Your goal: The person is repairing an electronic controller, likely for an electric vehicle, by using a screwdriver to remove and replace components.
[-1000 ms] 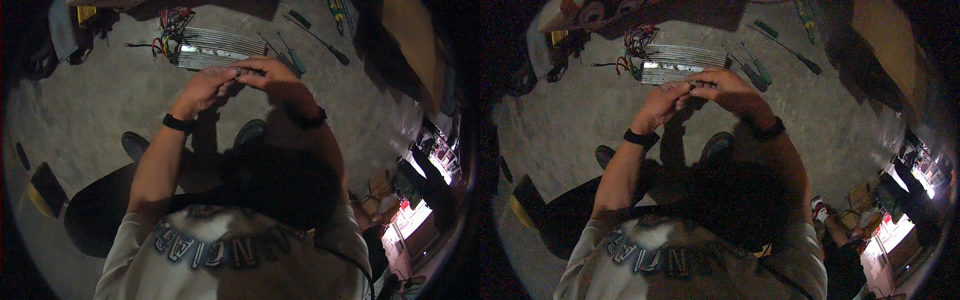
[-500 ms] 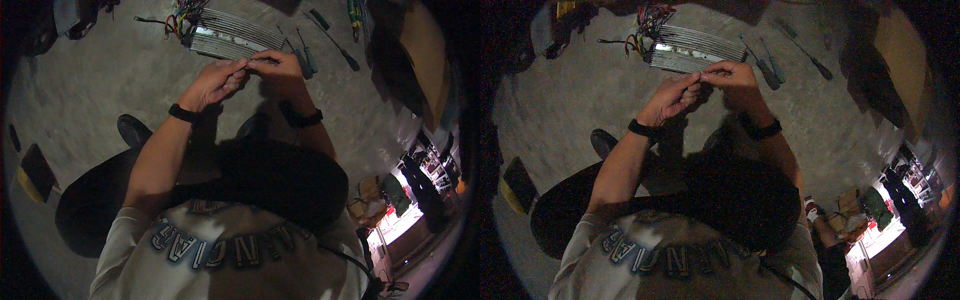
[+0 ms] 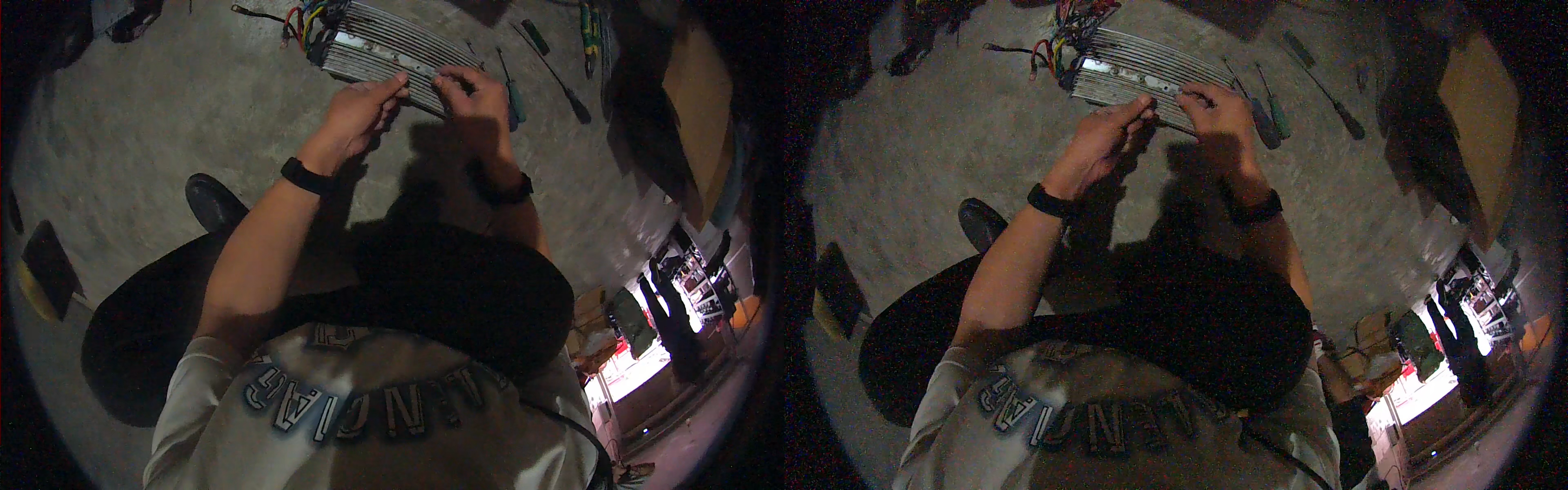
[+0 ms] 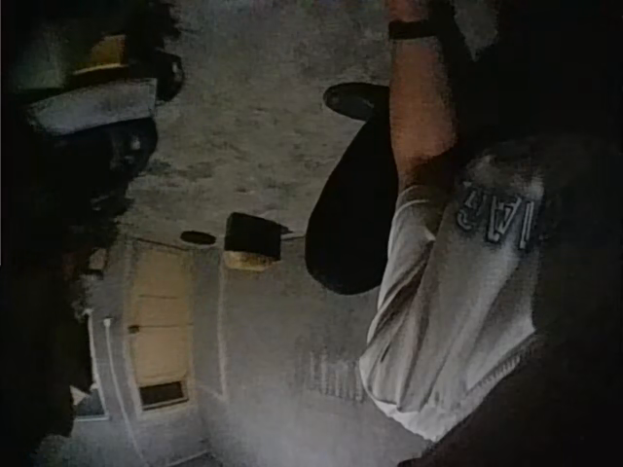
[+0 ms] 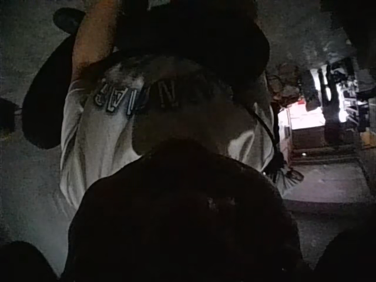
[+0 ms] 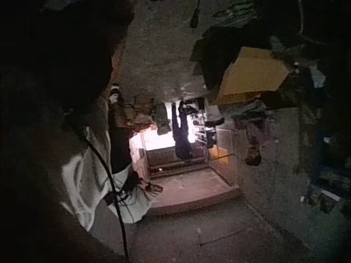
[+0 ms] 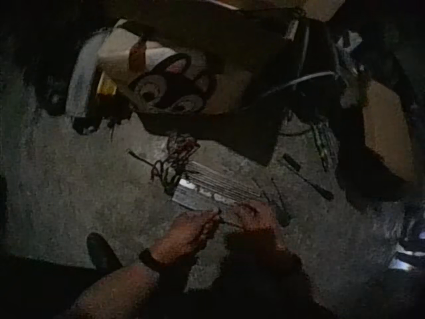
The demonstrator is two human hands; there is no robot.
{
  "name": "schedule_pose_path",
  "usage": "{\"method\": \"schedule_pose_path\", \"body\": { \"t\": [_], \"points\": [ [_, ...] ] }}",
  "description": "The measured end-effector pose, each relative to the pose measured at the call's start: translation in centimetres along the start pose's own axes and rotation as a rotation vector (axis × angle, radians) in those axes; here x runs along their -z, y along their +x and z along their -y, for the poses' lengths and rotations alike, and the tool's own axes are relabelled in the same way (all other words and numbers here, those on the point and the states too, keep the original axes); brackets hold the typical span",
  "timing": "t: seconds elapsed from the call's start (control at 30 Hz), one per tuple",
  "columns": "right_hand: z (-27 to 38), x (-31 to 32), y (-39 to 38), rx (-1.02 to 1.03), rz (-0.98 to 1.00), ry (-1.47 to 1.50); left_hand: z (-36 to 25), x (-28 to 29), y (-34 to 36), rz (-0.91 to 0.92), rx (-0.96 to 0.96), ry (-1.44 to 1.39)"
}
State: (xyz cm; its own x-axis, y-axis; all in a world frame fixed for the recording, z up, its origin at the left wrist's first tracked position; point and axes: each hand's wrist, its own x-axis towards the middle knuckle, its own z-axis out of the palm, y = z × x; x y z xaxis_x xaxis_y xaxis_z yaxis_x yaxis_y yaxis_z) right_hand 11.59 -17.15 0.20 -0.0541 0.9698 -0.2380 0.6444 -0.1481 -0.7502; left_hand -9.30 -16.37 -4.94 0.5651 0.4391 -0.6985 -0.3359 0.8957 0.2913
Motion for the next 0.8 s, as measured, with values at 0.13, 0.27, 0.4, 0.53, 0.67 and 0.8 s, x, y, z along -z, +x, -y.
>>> {"method": "schedule_pose_path", "body": {
  "t": [0.13, 0.27, 0.4, 0.53, 0.67, 0.8],
  "points": [
    [0.6, -0.1, 1.0, -0.059, -0.063, -0.073, 0.8, 0.4, 0.7, -0.313, -0.096, 0.211],
    [-0.1, -0.4, 1.6, 0.040, -0.036, -0.107, 1.3, 1.1, 1.1, -0.367, -0.217, 0.384],
    [-0.4, -0.7, 1.6, 0.029, -0.015, -0.115, 0.6, -0.3, 0.2, -0.408, -0.181, 0.414],
    [-0.1, -0.9, 1.8, 0.066, -0.015, -0.188, 0.5, -0.5, 0.1, -0.444, -0.199, 0.467],
    [0.4, -0.9, 2.0, 0.074, 0.003, -0.246, 0.7, 0.6, 0.6, -0.415, -0.169, 0.521],
    [1.0, -0.3, 2.1, 0.109, 0.046, -0.280, 0.4, 0.3, 0.5, -0.425, -0.144, 0.579]
  ]
}}
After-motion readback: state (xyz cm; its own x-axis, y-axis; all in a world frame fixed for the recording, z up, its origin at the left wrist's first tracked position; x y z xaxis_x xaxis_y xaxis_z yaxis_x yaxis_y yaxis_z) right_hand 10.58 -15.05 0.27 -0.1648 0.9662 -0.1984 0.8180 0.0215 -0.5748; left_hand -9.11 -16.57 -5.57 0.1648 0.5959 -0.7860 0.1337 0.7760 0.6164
